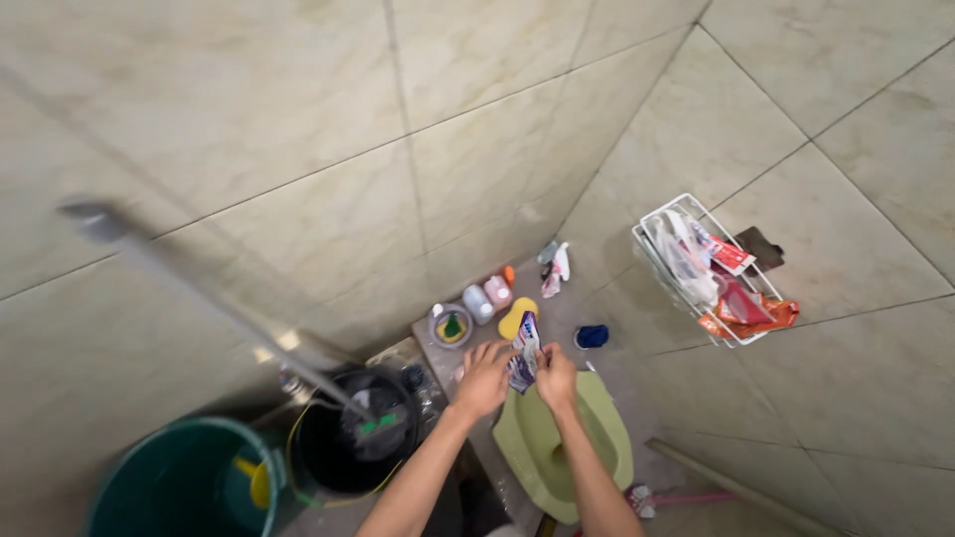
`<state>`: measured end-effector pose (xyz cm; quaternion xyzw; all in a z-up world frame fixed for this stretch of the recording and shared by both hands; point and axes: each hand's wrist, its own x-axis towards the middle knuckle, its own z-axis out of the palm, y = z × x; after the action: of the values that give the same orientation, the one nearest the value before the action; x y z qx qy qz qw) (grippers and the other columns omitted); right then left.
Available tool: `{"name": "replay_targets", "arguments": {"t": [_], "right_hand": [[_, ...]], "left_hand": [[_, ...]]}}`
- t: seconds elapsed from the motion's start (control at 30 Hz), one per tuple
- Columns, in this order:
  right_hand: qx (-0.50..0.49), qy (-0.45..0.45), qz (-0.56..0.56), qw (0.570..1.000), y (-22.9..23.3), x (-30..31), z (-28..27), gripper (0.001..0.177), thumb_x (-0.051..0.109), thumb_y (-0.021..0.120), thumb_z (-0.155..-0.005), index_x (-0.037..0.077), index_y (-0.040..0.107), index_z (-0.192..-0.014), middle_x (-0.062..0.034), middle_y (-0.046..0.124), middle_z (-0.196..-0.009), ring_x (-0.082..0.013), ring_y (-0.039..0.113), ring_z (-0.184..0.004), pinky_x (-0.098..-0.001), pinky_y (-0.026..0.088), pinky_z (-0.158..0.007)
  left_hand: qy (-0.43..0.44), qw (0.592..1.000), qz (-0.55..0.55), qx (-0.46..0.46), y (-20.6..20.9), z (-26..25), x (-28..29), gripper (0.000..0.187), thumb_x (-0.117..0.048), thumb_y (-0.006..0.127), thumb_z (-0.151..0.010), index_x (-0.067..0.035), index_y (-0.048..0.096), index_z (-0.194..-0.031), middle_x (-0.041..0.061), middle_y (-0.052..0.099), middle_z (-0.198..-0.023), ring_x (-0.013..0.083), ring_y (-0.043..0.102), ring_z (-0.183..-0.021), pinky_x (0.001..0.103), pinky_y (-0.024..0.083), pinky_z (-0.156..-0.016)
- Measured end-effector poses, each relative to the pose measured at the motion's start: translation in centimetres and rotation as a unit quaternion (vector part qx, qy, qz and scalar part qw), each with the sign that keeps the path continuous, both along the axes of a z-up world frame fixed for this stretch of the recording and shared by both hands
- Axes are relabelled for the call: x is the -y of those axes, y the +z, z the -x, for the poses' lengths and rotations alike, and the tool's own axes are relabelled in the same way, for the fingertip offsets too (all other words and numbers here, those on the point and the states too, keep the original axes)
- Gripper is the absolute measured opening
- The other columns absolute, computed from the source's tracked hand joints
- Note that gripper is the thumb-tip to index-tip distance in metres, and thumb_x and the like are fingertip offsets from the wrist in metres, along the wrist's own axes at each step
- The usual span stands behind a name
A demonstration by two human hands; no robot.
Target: Prepare a mop and bucket then mop the floor.
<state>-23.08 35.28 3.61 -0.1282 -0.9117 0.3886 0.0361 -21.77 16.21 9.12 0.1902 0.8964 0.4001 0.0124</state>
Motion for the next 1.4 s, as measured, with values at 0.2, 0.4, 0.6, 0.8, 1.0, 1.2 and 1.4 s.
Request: {"name": "replay_targets", "arguments": {"t": [0.2,0.4,0.6,0.8,1.0,1.2,1.4], "right_hand": [[-0.026,-0.084,-0.015,0.996,-11.9,-5.0,5.8,0.018,0.021,0.068,-0.093,0.004,0.063,-0.095,-0.0197,0.068,-0.078,-0.0371,0.068,-0.073,-0.0463,0.053,-0.071],[0.002,-0.157,-0.017,0.987,-25.0,-9.3,9.8,0.019,0.022,0.068,-0.093,0.004,0.061,-0.092,-0.0187,0.068,-0.078,-0.0385,0.067,-0.074,-0.0470,0.052,-0.072],[-0.001,-0.232,-0.038,0.972,-34.1,-12.6,13.1,0.021,0.023,0.071,-0.091,0.005,0.063,-0.096,-0.0193,0.070,-0.084,-0.0391,0.068,-0.081,-0.0457,0.053,-0.076],[0.011,-0.241,-0.023,0.970,-41.0,-14.8,13.9,0.018,0.021,0.071,-0.090,0.005,0.065,-0.096,-0.0182,0.072,-0.087,-0.0366,0.071,-0.084,-0.0437,0.054,-0.079],[0.037,-0.251,-0.025,0.967,-44.8,-15.9,12.6,0.015,0.017,0.072,-0.088,0.004,0.065,-0.091,-0.0154,0.073,-0.085,-0.0337,0.072,-0.083,-0.0421,0.055,-0.080],[-0.014,-0.206,-0.071,0.976,-38.6,-13.5,9.8,0.023,0.013,0.073,-0.083,0.003,0.068,-0.103,-0.0196,0.070,-0.095,-0.0353,0.069,-0.088,-0.0420,0.054,-0.080],[-0.023,-0.041,-0.005,0.999,-29.5,-4.0,7.0,0.026,0.006,0.065,-0.089,0.002,0.065,-0.115,-0.0153,0.068,-0.104,-0.0271,0.067,-0.089,-0.0380,0.054,-0.081]], "left_hand": [[-0.038,0.997,0.022,0.057,-9.4,4.4,-3.4,0.051,-0.006,0.066,-0.083,-0.016,0.061,-0.133,0.009,0.049,-0.144,0.0330,0.039,-0.137,0.057,0.026,-0.112],[-0.057,0.993,0.024,0.103,-20.7,6.2,-4.6,0.051,-0.006,0.061,-0.085,-0.016,0.059,-0.135,0.010,0.045,-0.150,0.0336,0.037,-0.140,0.059,0.022,-0.115],[-0.069,0.986,0.020,0.150,-27.0,7.8,-5.4,0.051,-0.006,0.059,-0.087,-0.017,0.058,-0.137,0.010,0.042,-0.155,0.0329,0.034,-0.143,0.057,0.023,-0.115],[-0.080,0.989,0.006,0.126,-31.6,7.4,-5.8,0.054,-0.004,0.061,-0.085,-0.013,0.057,-0.139,0.012,0.041,-0.155,0.0338,0.033,-0.145,0.055,0.023,-0.115],[-0.082,0.984,0.008,0.159,-31.0,6.3,-5.2,0.051,-0.004,0.061,-0.087,-0.015,0.059,-0.136,0.010,0.041,-0.156,0.0323,0.033,-0.145,0.052,0.026,-0.115],[-0.038,0.984,-0.010,0.177,-27.4,4.1,-3.2,0.048,-0.005,0.063,-0.086,-0.016,0.060,-0.133,0.007,0.044,-0.154,0.0336,0.035,-0.143,0.055,0.028,-0.112],[0.060,0.979,-0.009,0.194,-21.7,-0.4,1.4,0.053,0.000,0.060,-0.084,-0.018,0.059,-0.135,0.012,0.046,-0.144,0.0390,0.037,-0.138,0.060,0.031,-0.109]]}}
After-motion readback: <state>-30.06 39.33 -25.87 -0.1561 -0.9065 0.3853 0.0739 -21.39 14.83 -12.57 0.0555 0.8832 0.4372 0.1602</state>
